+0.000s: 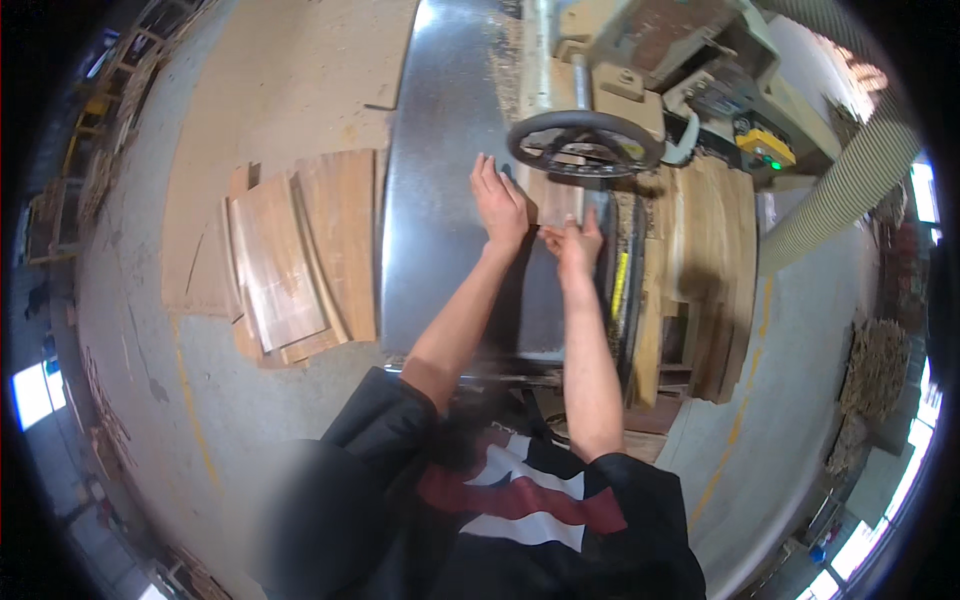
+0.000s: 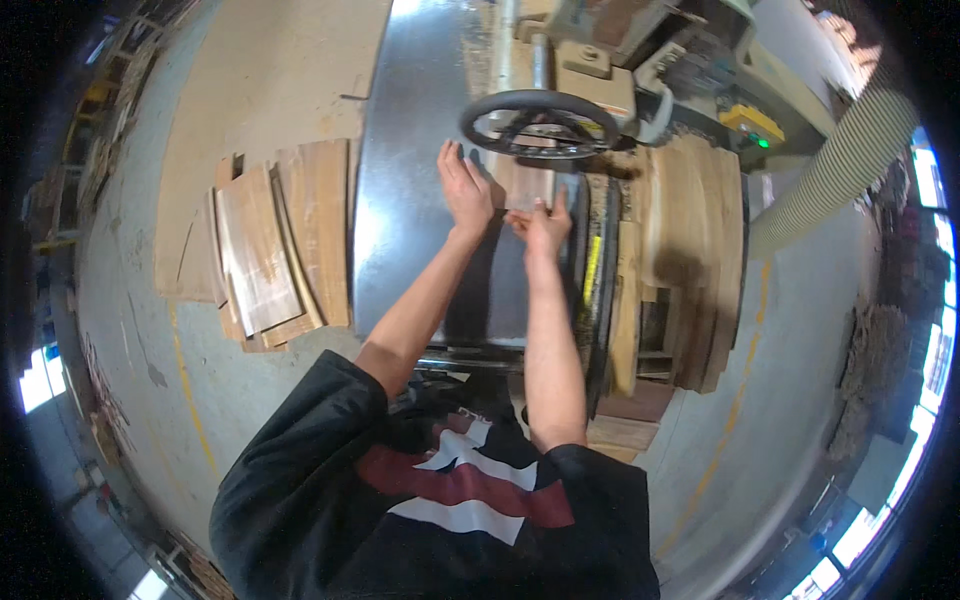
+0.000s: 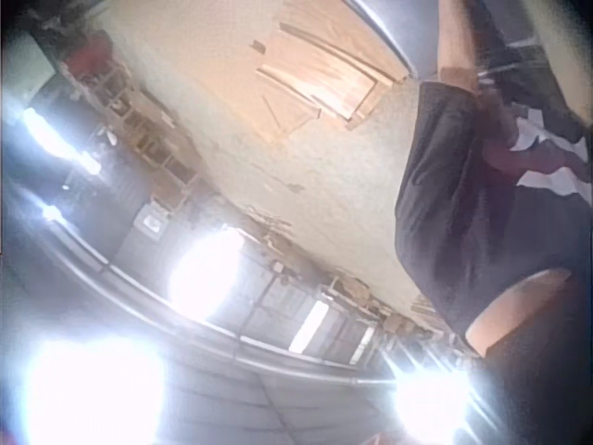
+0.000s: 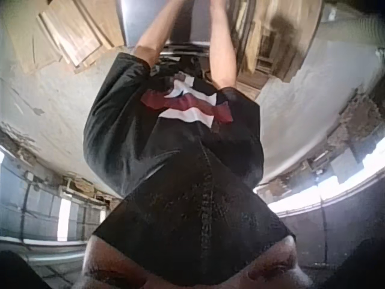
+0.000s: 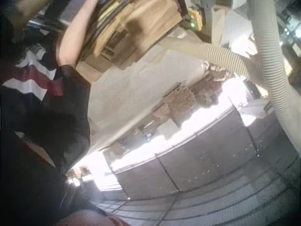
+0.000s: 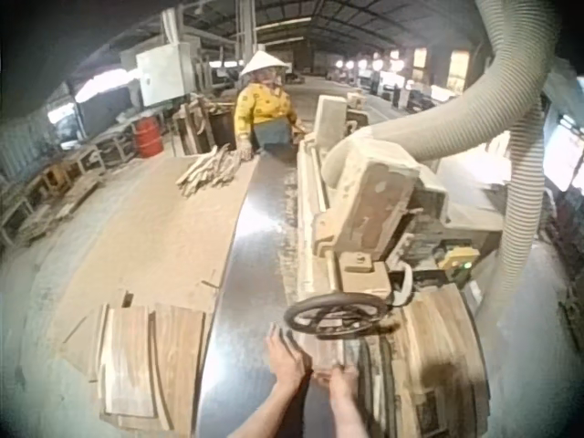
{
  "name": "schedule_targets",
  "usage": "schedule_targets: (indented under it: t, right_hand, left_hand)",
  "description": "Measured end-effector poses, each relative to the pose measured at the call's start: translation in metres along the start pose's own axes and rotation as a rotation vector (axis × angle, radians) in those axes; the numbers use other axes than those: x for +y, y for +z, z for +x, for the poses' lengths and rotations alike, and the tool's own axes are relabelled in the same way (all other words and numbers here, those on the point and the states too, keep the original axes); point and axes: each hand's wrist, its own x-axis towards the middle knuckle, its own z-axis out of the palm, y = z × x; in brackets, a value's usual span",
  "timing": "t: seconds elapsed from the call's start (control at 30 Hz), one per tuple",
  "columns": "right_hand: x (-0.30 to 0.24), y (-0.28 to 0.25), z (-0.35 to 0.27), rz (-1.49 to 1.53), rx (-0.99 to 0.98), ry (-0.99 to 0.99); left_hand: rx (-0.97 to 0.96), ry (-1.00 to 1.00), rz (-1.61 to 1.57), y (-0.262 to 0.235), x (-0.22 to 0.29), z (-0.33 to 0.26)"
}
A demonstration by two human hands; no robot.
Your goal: The person picks up wooden boards from a stack one by one and feeds them through a woodworking machine by hand.
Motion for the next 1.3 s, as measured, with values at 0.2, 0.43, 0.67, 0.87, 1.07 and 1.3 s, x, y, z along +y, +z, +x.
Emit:
schedule_targets:
  t: [0.2,0.43,0.67,0.87,1.07,1.3]
  right_hand:
    - [-0.007,-0.023,0.011,0.022,-0.104,-0.037]
    - [-0.003,-0.014,0.005,-0.033,-0.176,-0.019]
    - [-0.012,-0.008,0.020,-0.039,-0.128,-0.060]
    - [-0.008,0.028,0.072,0.080,-0.037,-0.017]
    - [-0.002,0.006,0.107,0.155,-0.089,-0.397]
    - [0.064,-0.001,-0.039,-0.013,-0.262,-0.390]
  left_hand:
    - [-0.174,0.005,-0.175,-0.054,-0.020,-0.014]
    - [-0.375,0.304,0.047,-0.067,-0.020,-0.007]
    - [-0.341,0.112,0.084,-0.055,-0.010,-0.005]
    - [-0.239,-0.126,-0.090,-0.065,-0.020,0.033]
    - [-0.034,-0.149,0.350,-0.214,-0.060,0.078]
    - [0.214,-0.279,0.805,-0.388,-0.142,0.015]
